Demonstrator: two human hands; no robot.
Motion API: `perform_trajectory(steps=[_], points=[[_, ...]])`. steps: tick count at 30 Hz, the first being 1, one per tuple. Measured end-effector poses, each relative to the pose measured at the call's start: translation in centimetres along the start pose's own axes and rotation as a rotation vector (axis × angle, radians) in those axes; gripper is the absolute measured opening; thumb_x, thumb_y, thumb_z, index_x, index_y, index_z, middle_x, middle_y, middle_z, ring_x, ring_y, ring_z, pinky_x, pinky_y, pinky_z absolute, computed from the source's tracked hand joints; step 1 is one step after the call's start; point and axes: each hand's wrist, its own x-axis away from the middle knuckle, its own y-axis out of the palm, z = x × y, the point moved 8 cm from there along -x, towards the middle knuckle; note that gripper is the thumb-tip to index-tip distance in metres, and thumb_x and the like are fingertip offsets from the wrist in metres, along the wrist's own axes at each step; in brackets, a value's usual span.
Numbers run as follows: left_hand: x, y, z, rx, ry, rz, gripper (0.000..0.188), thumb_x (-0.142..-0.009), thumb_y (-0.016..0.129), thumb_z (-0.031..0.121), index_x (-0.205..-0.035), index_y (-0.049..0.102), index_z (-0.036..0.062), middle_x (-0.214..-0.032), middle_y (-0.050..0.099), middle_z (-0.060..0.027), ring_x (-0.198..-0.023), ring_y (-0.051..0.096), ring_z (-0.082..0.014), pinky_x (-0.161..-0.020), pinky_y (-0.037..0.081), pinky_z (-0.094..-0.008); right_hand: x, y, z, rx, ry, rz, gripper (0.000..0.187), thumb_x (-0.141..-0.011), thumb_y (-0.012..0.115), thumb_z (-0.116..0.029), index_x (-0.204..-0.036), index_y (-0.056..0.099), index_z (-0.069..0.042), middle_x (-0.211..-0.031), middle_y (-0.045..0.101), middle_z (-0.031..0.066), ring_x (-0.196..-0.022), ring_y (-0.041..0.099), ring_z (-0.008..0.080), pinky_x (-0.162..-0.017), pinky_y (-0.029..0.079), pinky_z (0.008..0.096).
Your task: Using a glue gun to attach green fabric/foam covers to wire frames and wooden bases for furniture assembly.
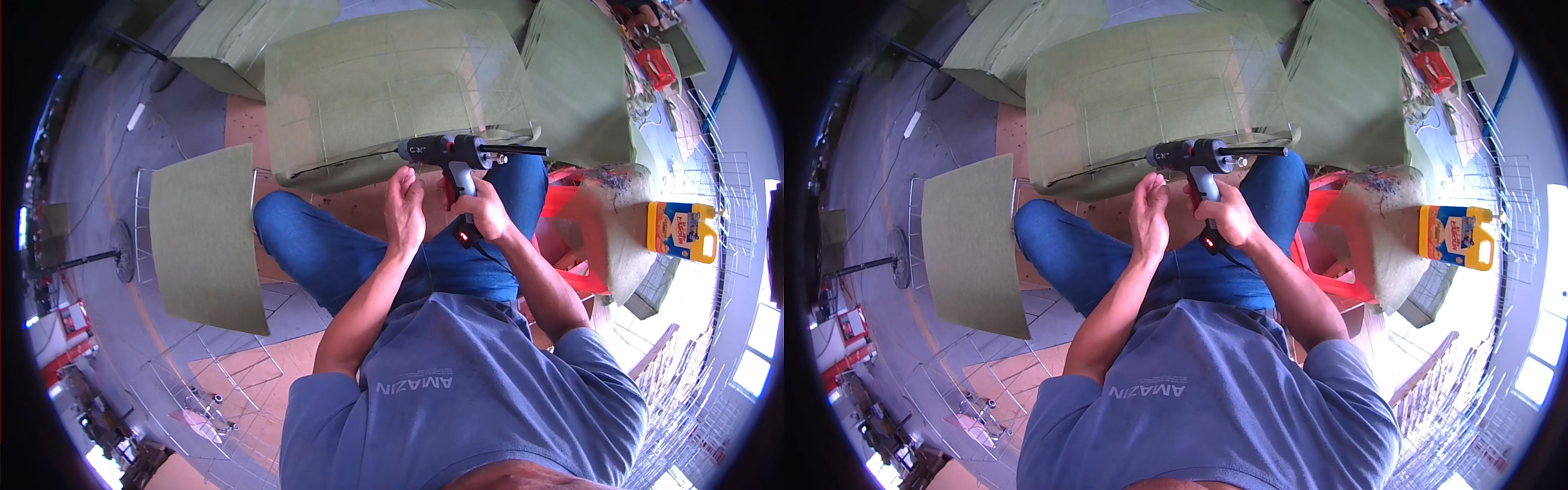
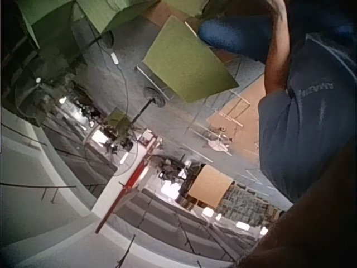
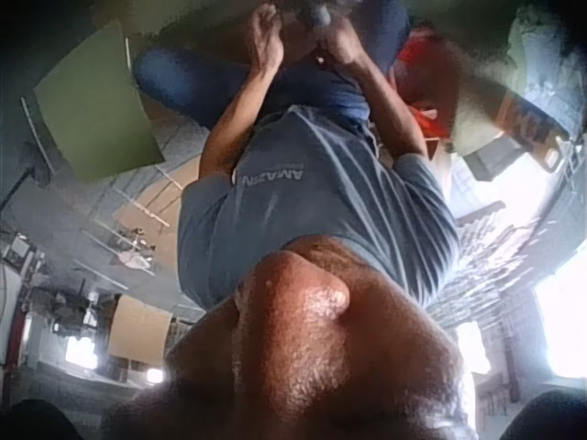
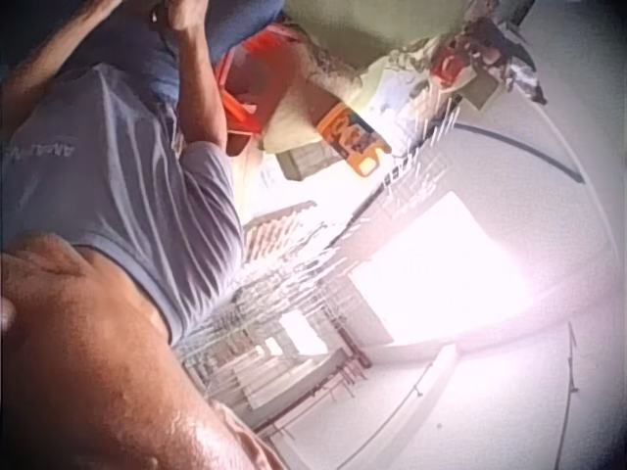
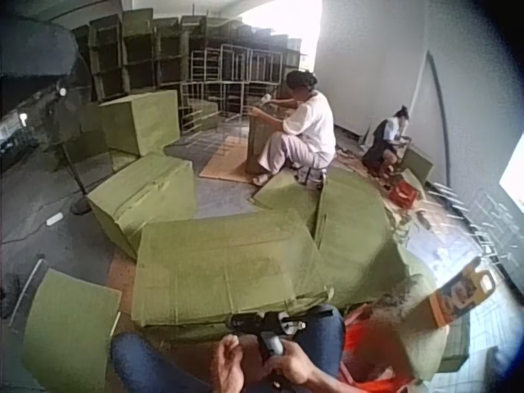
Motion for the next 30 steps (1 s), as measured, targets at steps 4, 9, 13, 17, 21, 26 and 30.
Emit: perform_trajectory(steps=[4, 9, 13, 17, 21, 26, 30], points=[[0.0, 1.8, -0.4, -0.027, -0.023, -0.040, 0.047, -0.107, 0.059, 0.019, -0.146, 0.048, -0.0033, -0.146, 0.058, -0.0197, -0.137, 0.054, -0.0227, -0.118, 0.037, -0.0340, 0.9, -1.5, -0.2, -0.017, 0.002, 0.062, 0.044, -0.072, 0.065, -0.010, -0.114, 0.065, 0.003, -0.094, 0.066, 0.0061, -0.089, 0.062, 0.0170, -0.084, 0.049, 0.0297], [-0.4, 4.1, -1.7, 0.013, -0.025, -0.101, 0.048, -0.107, 0.059, 0.020, -0.147, 0.047, -0.0033, -0.147, 0.056, -0.0207, -0.139, 0.053, -0.0244, -0.119, 0.037, -0.0348, 1.7, -3.5, -0.1, -0.011, -0.001, 0.107, 0.043, -0.072, 0.065, -0.010, -0.113, 0.065, 0.003, -0.093, 0.066, 0.0056, -0.088, 0.061, 0.0166, -0.084, 0.049, 0.0293], [-0.2, 5.9, -1.7, -0.035, -0.044, -0.149, 0.049, -0.106, 0.060, 0.020, -0.147, 0.047, -0.0037, -0.148, 0.056, -0.0212, -0.140, 0.052, -0.0255, -0.119, 0.038, -0.0355, 2.2, -5.5, 0.7, 0.025, 0.006, 0.137, 0.046, -0.072, 0.065, -0.010, -0.116, 0.065, 0.003, -0.094, 0.066, 0.0050, -0.088, 0.061, 0.0167, -0.085, 0.048, 0.0291], [-0.3, 6.9, -1.7, -0.038, -0.006, -0.175, 0.049, -0.106, 0.060, 0.021, -0.147, 0.047, -0.0034, -0.147, 0.056, -0.0212, -0.140, 0.052, -0.0255, -0.118, 0.039, -0.0356, 3.1, -6.0, 0.0, -0.045, -0.015, 0.178, 0.050, -0.073, 0.065, -0.010, -0.121, 0.065, 0.003, -0.098, 0.067, 0.0055, -0.091, 0.061, 0.0165, -0.086, 0.048, 0.0286], [-0.1, 7.3, -1.6, -0.088, -0.030, -0.195, 0.049, -0.106, 0.060, 0.021, -0.147, 0.047, -0.0024, -0.147, 0.056, -0.0206, -0.139, 0.053, -0.0251, -0.117, 0.039, -0.0355, 3.7, -6.5, 0.2, -0.098, 0.023, 0.207, 0.052, -0.074, 0.066, -0.010, -0.124, 0.065, 0.002, -0.103, 0.067, 0.0063, -0.095, 0.061, 0.0159, -0.086, 0.047, 0.0279], [-0.3, 7.4, -2.7, -0.085, -0.055, -0.207, 0.048, -0.106, 0.060, 0.020, -0.147, 0.048, -0.0019, -0.146, 0.057, -0.0188, -0.139, 0.052, -0.0247, -0.117, 0.040, -0.0353, 3.8, -7.4, 1.0, 0.006, 0.067, 0.199, 0.051, -0.074, 0.067, -0.011, -0.123, 0.064, 0.002, -0.102, 0.066, 0.0052, -0.095, 0.060, 0.0158, -0.086, 0.047, 0.0279], [-0.6, 8.5, -3.3, -0.044, -0.009, -0.220, 0.050, -0.105, 0.063, 0.024, -0.144, 0.049, -0.0044, -0.143, 0.056, -0.0223, -0.136, 0.055, -0.0303, -0.117, 0.042, -0.0401, 3.8, -8.1, 1.0, -0.008, 0.008, 0.217, 0.048, -0.074, 0.065, -0.010, -0.121, 0.064, 0.002, -0.100, 0.065, 0.0050, -0.094, 0.060, 0.0161, -0.086, 0.046, 0.0280]])
